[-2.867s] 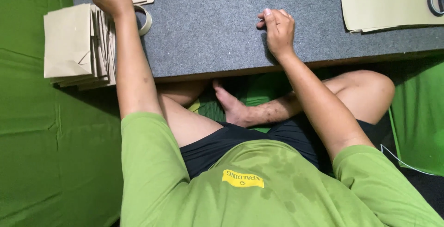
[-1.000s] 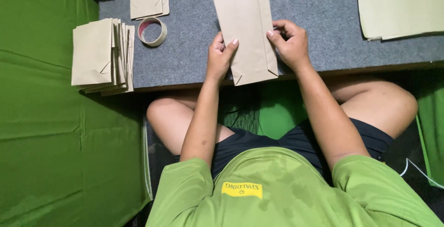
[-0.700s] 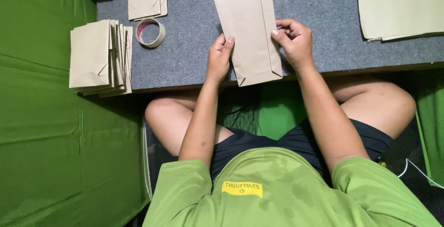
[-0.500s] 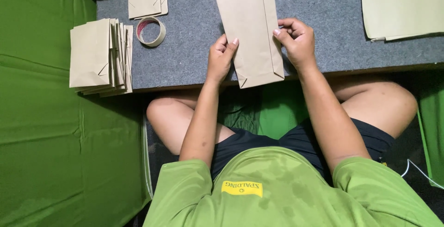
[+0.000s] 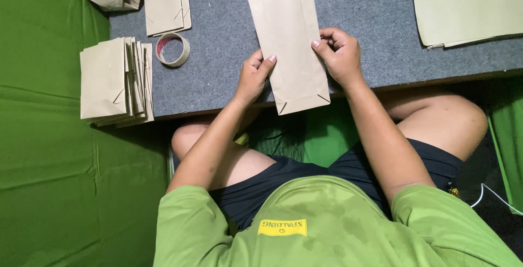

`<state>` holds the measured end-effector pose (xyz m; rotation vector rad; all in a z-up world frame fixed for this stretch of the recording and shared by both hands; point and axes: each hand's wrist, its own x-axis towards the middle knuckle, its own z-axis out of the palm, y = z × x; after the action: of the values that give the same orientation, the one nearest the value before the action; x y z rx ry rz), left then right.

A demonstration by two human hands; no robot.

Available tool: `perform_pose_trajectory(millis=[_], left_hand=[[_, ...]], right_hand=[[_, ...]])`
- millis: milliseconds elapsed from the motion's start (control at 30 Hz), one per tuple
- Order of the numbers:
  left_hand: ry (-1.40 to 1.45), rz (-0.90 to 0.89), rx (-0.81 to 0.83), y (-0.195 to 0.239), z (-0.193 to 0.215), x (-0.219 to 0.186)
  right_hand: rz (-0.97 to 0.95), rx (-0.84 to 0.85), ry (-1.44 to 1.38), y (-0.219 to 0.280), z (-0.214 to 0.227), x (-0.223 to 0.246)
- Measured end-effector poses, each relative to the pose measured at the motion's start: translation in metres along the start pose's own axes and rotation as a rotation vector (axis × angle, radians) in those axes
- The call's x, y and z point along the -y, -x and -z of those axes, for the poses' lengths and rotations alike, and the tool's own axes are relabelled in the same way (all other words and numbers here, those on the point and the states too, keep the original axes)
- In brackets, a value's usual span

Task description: A person is sitting on the floor, folding the bottoms of brown paper bags and stacking them on a table.

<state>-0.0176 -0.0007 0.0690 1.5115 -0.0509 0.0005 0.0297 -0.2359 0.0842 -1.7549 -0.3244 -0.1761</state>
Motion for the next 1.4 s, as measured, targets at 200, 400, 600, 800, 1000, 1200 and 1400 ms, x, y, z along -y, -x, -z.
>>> perform_pose_trajectory(millis=[200,400,600,800,1000,1200,1400], left_hand=[[-0.004,-0.038,-0.025,0.002,0.001,0.003],[0.229,0.011,-0.076,-0.005,0.006,0.024],[0.309,0.001,-0.118,-0.008,0.008,0.04],[0.28,-0.04,-0.137,-0.008,0.007,0.043],[0.29,-0.095,-0.066,-0.007,0.003,0.035],[0.277,-0.09,-0.074,-0.011,0.006,0.05],[0.187,-0.043,-0.034,-0.006,0.004,0.023]], right_hand=[[-0.001,0.008,0.009,0.0,-0.002,0.002],[-0.004,0.013,-0.051,-0.004,-0.002,-0.023],[0.024,0.001,-0.001,-0.002,-0.004,-0.015],[0.021,-0.001,0.018,-0.001,-0.003,-0.015],[-0.023,0.014,-0.038,0.0,-0.003,-0.012],[-0.03,0.004,0.005,-0.001,-0.004,-0.015],[-0.024,0.008,0.012,0.0,-0.004,-0.011]])
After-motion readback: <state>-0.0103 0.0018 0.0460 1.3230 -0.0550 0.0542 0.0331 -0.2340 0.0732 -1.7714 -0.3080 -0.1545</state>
